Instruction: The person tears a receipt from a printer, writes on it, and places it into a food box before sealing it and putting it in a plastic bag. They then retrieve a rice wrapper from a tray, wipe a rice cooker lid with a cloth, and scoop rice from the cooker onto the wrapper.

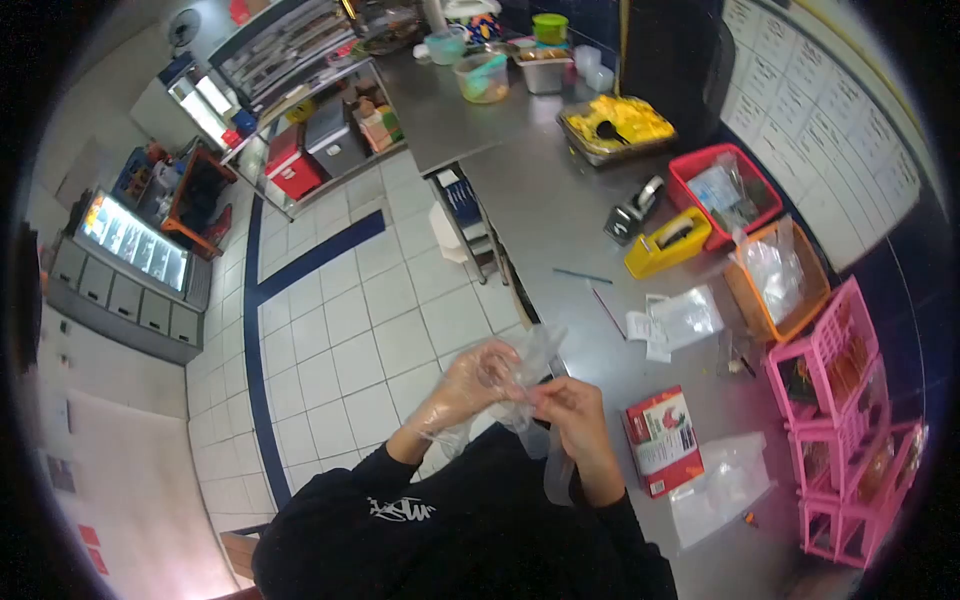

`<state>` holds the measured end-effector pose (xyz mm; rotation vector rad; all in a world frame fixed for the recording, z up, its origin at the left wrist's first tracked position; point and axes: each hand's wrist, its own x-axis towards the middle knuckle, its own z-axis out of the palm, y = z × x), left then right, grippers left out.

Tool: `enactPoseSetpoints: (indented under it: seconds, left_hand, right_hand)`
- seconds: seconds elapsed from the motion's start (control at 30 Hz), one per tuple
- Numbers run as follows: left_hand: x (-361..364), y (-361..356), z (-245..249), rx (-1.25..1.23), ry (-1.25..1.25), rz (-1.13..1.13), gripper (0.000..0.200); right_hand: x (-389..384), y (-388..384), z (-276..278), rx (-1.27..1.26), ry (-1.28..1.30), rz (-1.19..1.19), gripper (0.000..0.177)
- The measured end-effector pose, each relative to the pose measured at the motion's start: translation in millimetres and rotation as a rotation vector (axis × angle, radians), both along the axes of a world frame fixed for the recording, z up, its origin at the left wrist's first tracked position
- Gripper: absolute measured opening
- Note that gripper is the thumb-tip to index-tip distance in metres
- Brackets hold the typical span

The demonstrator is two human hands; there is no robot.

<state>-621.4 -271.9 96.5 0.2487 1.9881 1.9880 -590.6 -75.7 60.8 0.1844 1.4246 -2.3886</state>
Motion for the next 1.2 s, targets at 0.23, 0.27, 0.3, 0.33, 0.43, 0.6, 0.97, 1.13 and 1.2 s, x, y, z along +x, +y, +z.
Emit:
enactPoseSetpoints:
  seconds: [0.23,0.27,0.3,0.33,0.43,0.6,0.97,1.13,1.2]
  left_hand:
    - [-10,-30,-5,-0.25,0.165,0.051,0.026]
    - [-11,-31,-9,-0.342,0.221,0.034,0.024]
    - [-10,-27,-13,-0.214,0.146,0.051,0.023]
    - [-8,-21,-17,-0.089,0.066,0.065,0.023]
    - [-9,-10,-7,0.305,-0.323,0.218,0.025]
    - [-28,-52,-14,0.327,-0.333,0.097,0.031]
    - [-140,-217,-40,-0.4,0.858,0.421,0.034]
    - [-179,-243,-18,-0.462,0.651,0.418,0.052]
    - [-173,-224,-33,-0.703,0.822,0.271,0.039]
  right_hand:
    - [-18,25,15,-0.508,0.01,-0.192,0.008]
    - [-20,22,12,-0.534,0.019,-0.174,0.008]
    - [-19,17,7,-0.56,0.027,-0.159,0.008]
    - [-17,4,5,-0.525,0.015,-0.19,0.007]
    - [-3,-23,9,-0.092,0.173,-0.165,0.01]
    - [-6,-1,-4,0.29,0.13,-0.149,0.016]
    - [-27,-80,47,-0.203,0.111,0.192,0.017]
    - [-36,-84,32,0.722,0.67,-0.131,0.025]
    - [-51,-73,-15,1.164,0.56,-0.299,0.025]
